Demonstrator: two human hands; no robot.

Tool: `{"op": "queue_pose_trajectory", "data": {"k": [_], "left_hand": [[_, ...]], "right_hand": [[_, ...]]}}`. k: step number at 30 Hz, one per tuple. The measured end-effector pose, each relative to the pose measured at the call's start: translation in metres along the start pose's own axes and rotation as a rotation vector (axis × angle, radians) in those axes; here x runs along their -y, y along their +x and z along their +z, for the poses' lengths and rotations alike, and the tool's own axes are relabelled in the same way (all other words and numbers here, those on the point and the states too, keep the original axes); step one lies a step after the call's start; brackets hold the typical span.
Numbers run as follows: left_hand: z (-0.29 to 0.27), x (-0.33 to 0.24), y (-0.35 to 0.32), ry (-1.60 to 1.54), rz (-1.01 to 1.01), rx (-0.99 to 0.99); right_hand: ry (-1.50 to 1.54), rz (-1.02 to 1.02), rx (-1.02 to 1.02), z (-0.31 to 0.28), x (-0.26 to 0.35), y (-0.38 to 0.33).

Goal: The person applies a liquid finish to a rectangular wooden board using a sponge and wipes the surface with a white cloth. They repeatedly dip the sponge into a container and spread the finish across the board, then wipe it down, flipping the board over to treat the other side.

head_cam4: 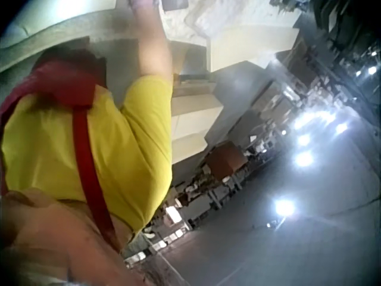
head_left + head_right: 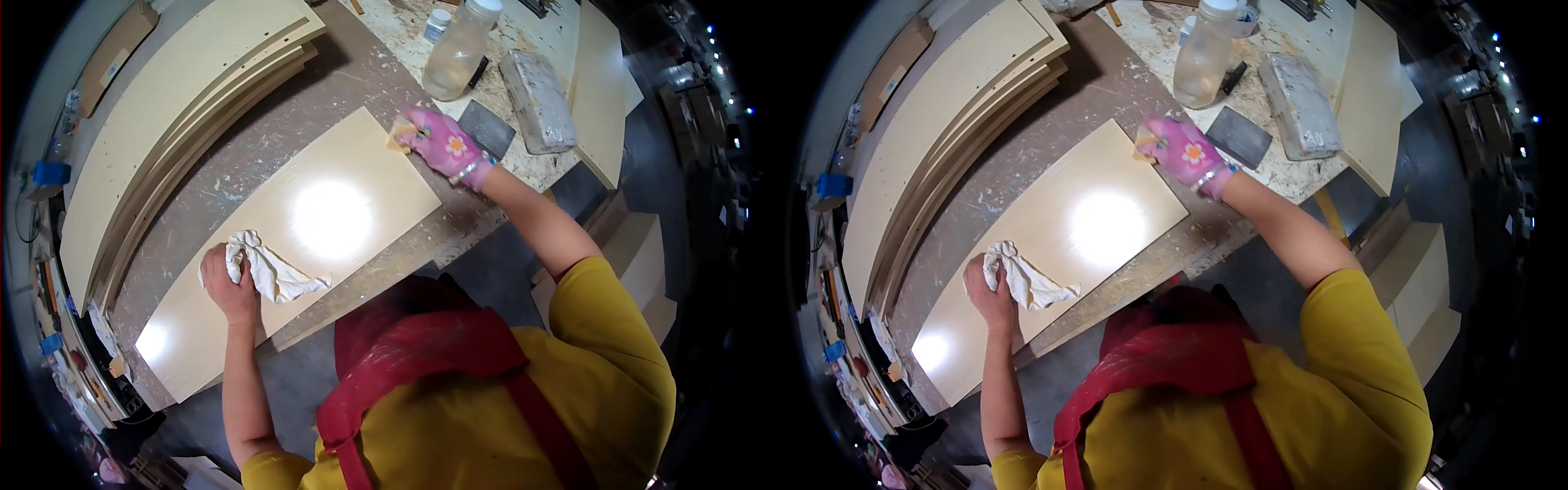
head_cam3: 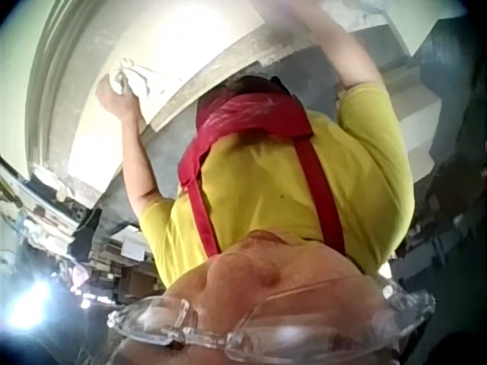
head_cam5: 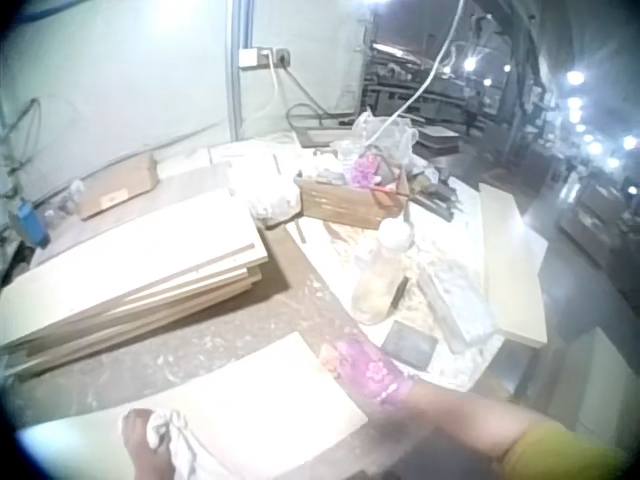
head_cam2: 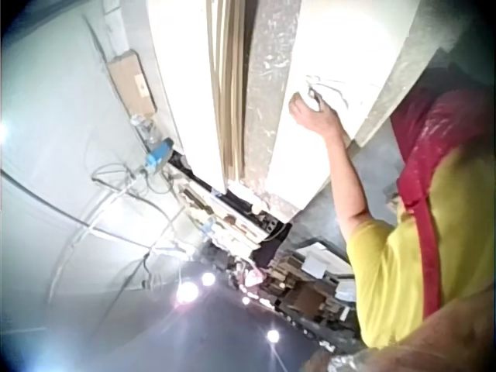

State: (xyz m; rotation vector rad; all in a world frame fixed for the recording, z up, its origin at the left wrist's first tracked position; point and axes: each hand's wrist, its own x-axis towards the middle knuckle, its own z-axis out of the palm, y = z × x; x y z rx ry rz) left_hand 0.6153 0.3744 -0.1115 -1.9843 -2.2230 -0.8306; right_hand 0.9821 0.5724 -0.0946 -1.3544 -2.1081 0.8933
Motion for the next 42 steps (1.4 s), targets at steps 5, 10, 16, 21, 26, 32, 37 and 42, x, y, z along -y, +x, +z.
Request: {"op": "queue_pose_trajectory", "data": {"k": [5,10,16,21,26,32,37,42], "left_hand": [[-0.003,-0.01,0.004,-0.09,-0.108,0.037],[-0.008,0.001,0.016,-0.038,-0.068,0.134],[-0.015,-0.002,0.035,-0.05,-0.077,0.314],[-0.004,-0.01,0.014,-0.06,-0.053,0.223],[-0.001,-0.009,0.011,-0.075,-0.077,0.213],[-0.001,-0.005,0.013,-0.076,-0.035,0.209],[-0.002,0.0,0.011,-0.07,0.02,0.225],[-0.021,-0.015,0.015,-0.424,-0.155,0.267]], "right_hand": [[-0.071,-0.267,0.047,-0.015,-0.02,-0.082],[-0.049,-0.028,0.141,-0.038,-0.003,-0.123],[0.44,0.308,-0.147,-0.04,0.004,-0.118],[0.256,0.272,-0.221,-0.033,0.007,-0.152],[0.121,0.213,-0.34,-0.014,0.01,-0.171],[-0.152,0.09,-0.429,0.017,0.008,-0.179],[-0.071,0.215,-0.606,0.011,0.023,-0.188],[-0.098,0.305,-0.548,0.033,0.016,-0.186]]}}
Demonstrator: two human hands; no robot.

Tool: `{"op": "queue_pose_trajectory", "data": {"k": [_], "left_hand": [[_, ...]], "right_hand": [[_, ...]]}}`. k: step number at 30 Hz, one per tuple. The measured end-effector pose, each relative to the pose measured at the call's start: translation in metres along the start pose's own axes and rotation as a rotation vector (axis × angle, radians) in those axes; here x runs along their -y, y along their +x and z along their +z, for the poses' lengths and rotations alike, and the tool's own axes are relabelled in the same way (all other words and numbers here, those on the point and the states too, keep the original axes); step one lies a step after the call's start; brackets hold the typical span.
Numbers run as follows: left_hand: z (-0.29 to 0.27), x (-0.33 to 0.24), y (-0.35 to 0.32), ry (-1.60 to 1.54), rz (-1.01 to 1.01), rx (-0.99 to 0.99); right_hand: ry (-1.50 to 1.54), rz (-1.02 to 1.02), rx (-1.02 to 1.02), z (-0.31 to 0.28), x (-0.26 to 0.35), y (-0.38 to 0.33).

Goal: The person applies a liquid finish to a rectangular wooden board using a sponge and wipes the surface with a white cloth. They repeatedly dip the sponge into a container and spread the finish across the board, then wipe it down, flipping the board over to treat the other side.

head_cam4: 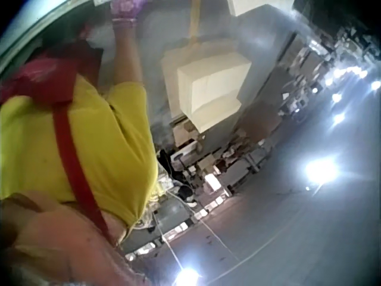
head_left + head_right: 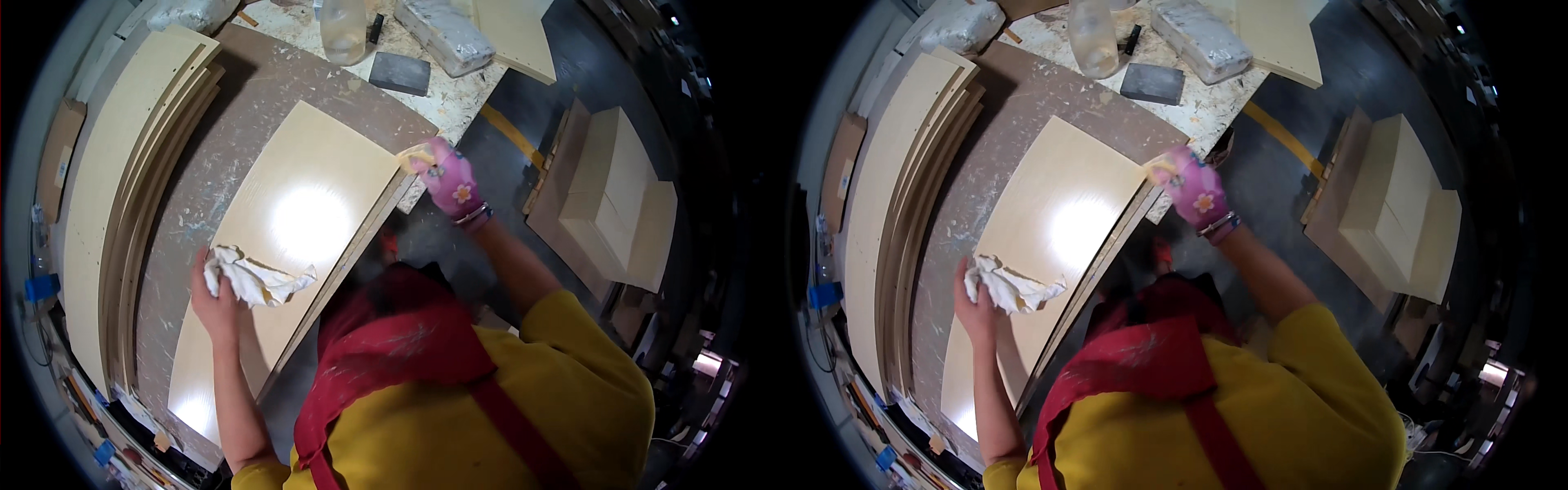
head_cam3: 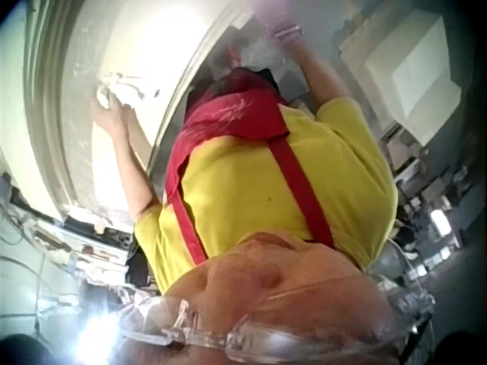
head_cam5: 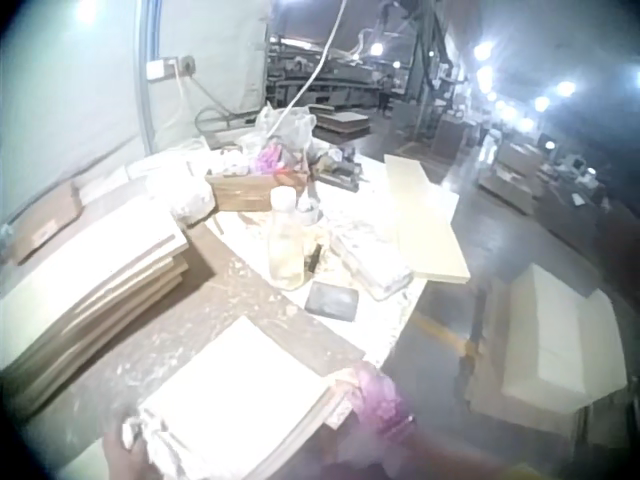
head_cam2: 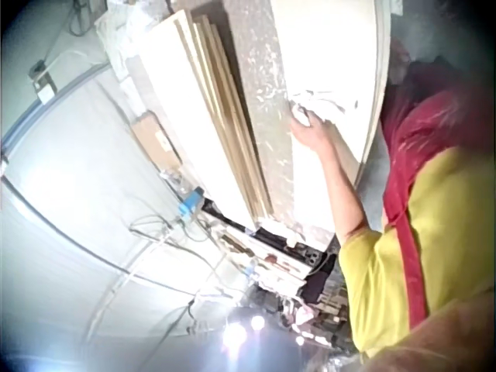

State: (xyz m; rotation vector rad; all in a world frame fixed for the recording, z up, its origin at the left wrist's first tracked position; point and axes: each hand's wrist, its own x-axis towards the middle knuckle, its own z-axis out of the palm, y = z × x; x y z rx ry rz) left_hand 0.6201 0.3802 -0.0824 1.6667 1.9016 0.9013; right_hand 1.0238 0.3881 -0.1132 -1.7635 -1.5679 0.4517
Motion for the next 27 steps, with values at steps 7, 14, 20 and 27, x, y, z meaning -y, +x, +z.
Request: {"op": "queue_pose_trajectory", "data": {"k": [7,14,20,27], "left_hand": [[-0.102,0.036,0.03,0.549,0.488,-0.047],[-0.06,0.026,-0.007,0.741,0.616,0.254],[-0.064,0.052,0.015,0.621,0.516,0.285],[-0.066,0.042,0.018,0.478,0.471,0.245]], "right_hand": [[0.022,0.086,-0.149,0.01,0.014,-0.002],[0.043,-0.083,0.034,0.058,0.084,-0.091],[-0.023,-0.191,-0.226,0.038,0.063,-0.06],[0.081,-0.093,-0.163,0.074,0.08,-0.091]]}}
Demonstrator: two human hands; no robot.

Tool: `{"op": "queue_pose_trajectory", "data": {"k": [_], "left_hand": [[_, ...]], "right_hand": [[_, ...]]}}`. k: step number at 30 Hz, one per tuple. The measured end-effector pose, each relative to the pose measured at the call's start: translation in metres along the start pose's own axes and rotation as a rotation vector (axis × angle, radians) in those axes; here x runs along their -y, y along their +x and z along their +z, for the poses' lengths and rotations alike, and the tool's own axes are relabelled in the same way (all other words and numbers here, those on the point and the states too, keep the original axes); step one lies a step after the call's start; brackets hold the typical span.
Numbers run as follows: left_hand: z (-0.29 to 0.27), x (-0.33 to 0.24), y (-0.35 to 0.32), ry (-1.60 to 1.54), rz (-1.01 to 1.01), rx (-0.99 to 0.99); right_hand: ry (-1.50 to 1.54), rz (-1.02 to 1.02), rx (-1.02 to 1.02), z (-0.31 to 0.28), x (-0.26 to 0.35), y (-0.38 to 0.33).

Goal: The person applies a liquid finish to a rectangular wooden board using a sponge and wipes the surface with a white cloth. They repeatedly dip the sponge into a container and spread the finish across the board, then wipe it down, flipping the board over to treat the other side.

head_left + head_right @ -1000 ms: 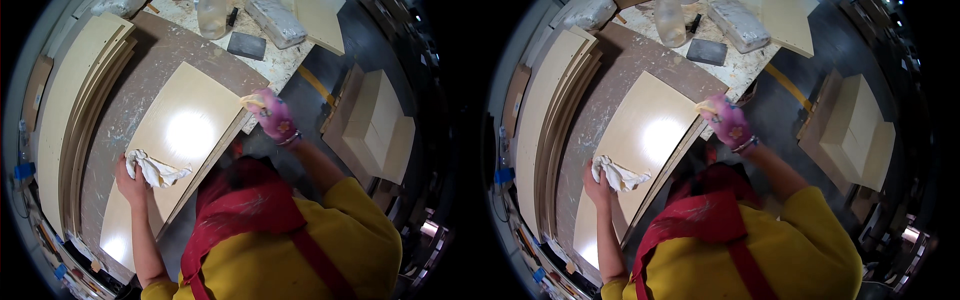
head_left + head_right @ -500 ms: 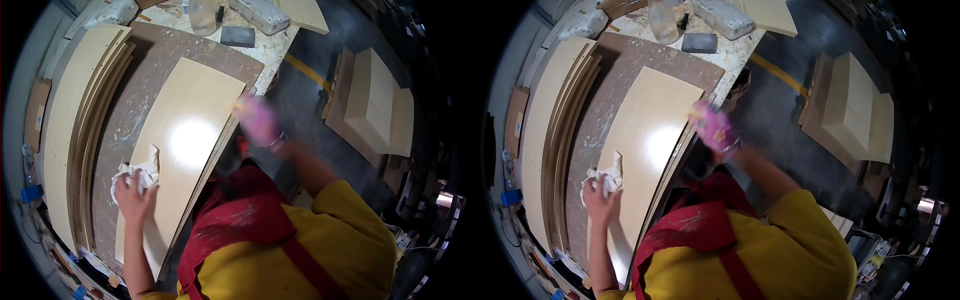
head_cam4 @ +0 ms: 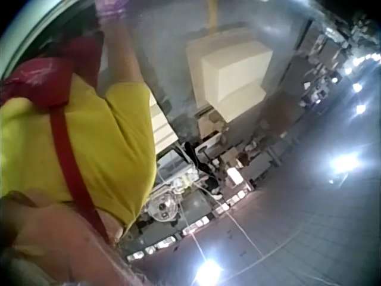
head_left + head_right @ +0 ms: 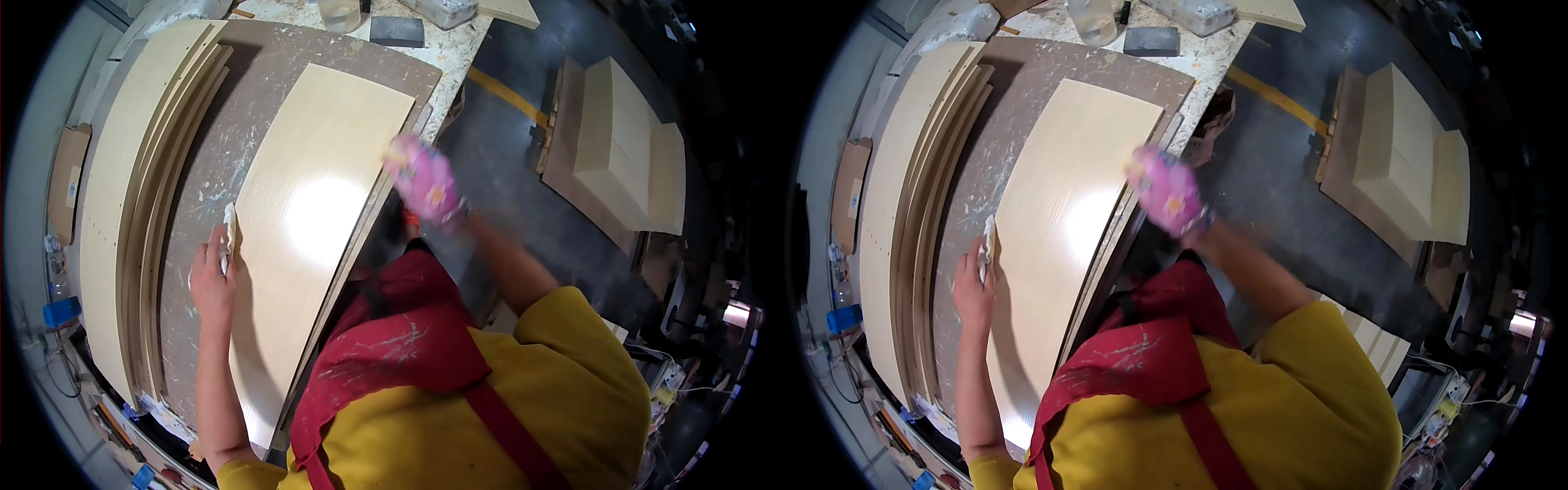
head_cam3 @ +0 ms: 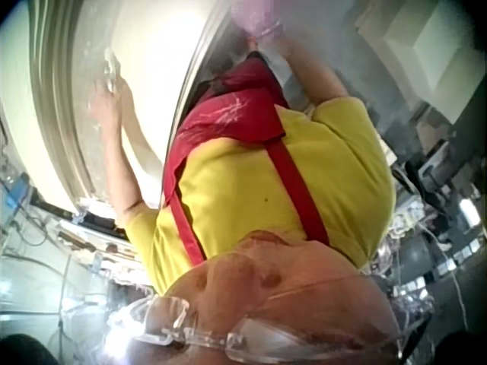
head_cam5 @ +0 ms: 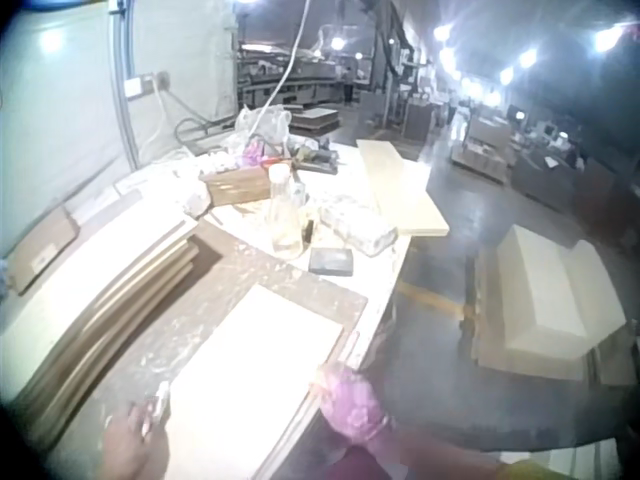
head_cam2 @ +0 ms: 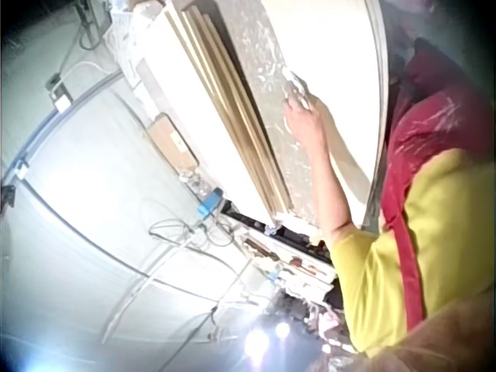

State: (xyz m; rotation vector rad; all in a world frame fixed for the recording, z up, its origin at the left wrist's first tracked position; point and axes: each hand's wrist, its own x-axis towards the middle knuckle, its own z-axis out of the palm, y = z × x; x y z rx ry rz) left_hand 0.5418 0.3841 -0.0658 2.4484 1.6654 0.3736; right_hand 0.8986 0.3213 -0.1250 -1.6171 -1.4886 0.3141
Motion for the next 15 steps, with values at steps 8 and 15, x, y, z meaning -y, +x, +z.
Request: {"op": "queue_pose_trajectory", "data": {"k": [8,15], "left_hand": [[-0.032,0.018,-0.019,-0.021,-0.006,0.143],[-0.063,0.057,-0.098,0.062,-0.221,0.513]], "right_hand": [[0.027,-0.308,0.2,0.021,0.054,-0.051],[0.035,0.223,-0.007,-0.01,0.019,0.018]]}}
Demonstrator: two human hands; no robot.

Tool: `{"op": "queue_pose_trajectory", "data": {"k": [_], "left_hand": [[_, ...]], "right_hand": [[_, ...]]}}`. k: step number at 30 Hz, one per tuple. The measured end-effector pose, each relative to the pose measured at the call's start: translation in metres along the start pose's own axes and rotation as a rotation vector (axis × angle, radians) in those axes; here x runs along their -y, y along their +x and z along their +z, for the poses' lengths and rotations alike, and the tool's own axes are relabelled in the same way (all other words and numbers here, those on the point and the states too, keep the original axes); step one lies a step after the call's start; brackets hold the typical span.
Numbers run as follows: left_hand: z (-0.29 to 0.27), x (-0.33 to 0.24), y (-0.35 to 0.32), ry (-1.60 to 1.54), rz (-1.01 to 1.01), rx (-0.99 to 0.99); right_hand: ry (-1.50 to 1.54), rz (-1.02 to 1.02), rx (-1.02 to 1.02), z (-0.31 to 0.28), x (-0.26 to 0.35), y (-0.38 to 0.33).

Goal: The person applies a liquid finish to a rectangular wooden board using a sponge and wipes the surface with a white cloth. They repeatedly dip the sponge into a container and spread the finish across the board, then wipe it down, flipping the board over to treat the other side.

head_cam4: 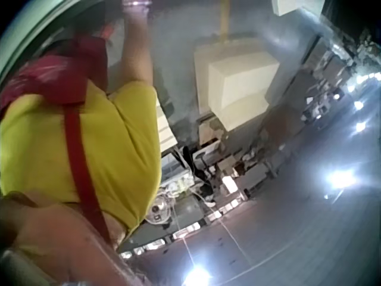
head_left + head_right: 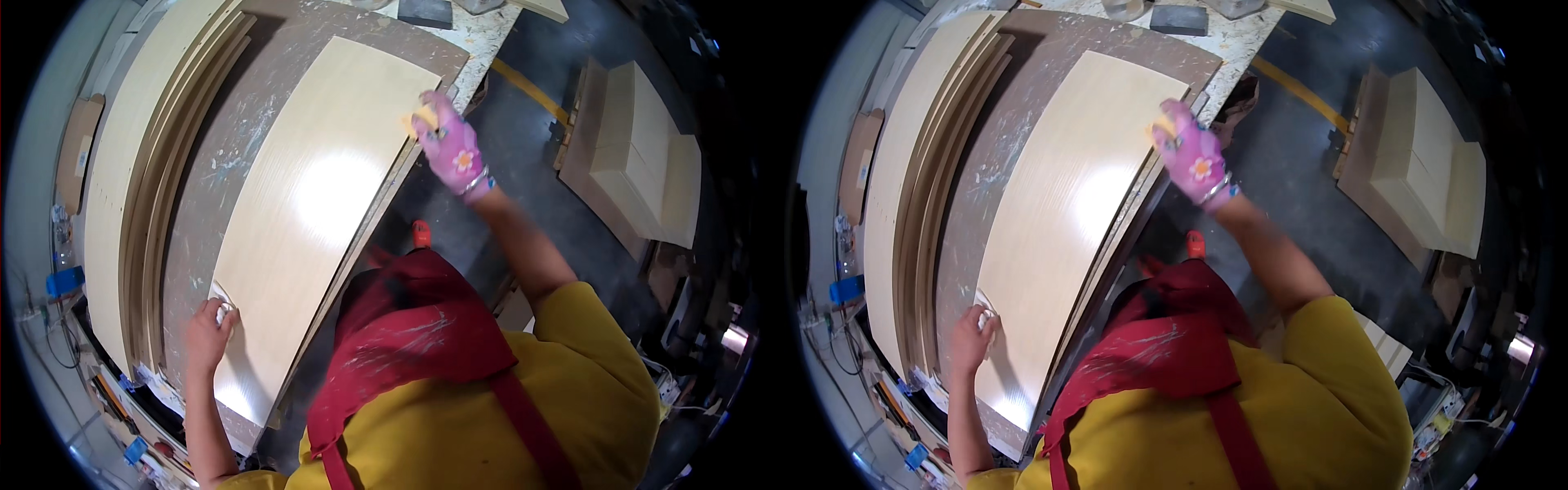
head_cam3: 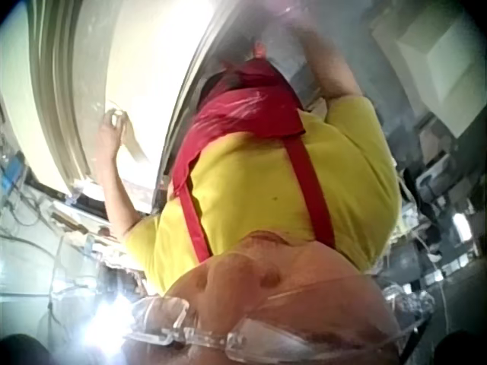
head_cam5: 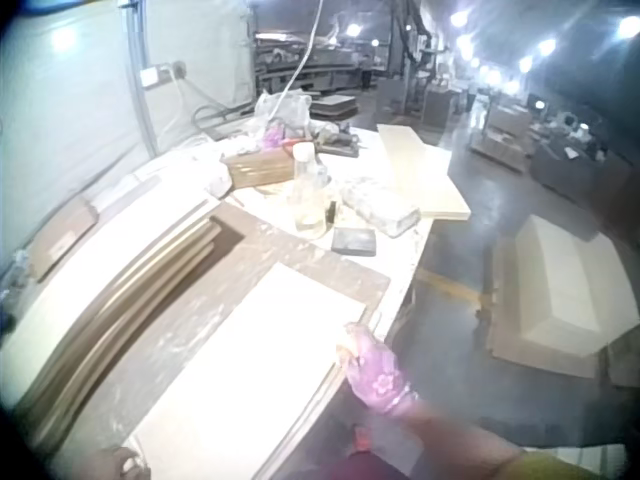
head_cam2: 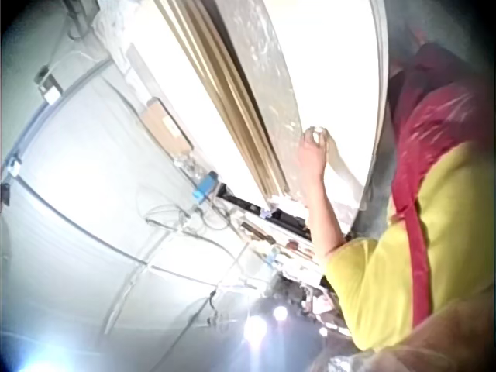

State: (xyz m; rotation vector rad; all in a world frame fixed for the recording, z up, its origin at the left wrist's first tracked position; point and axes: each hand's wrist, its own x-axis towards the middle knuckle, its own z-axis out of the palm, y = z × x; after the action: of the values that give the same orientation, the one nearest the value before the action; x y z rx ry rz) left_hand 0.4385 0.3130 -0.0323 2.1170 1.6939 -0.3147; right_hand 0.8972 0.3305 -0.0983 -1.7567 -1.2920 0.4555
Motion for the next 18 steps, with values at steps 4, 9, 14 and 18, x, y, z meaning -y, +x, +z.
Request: {"op": "queue_pose_trajectory", "data": {"k": [4,9,14,18], "left_hand": [[0.015,0.012,0.006,-0.009,-0.02,-0.016],[0.01,0.015,0.01,-0.013,-0.041,0.013],[0.02,0.019,0.007,-0.032,-0.099,0.002],[0.014,0.011,0.006,-0.006,-0.095,-0.013]], "right_hand": [[-0.08,-0.598,0.211,0.033,0.024,-0.067],[0.013,-0.531,0.375,0.047,0.041,-0.106],[-0.015,0.023,0.096,-0.012,0.007,-0.011],[-0.075,-0.226,0.088,0.011,-0.007,-0.03]]}}
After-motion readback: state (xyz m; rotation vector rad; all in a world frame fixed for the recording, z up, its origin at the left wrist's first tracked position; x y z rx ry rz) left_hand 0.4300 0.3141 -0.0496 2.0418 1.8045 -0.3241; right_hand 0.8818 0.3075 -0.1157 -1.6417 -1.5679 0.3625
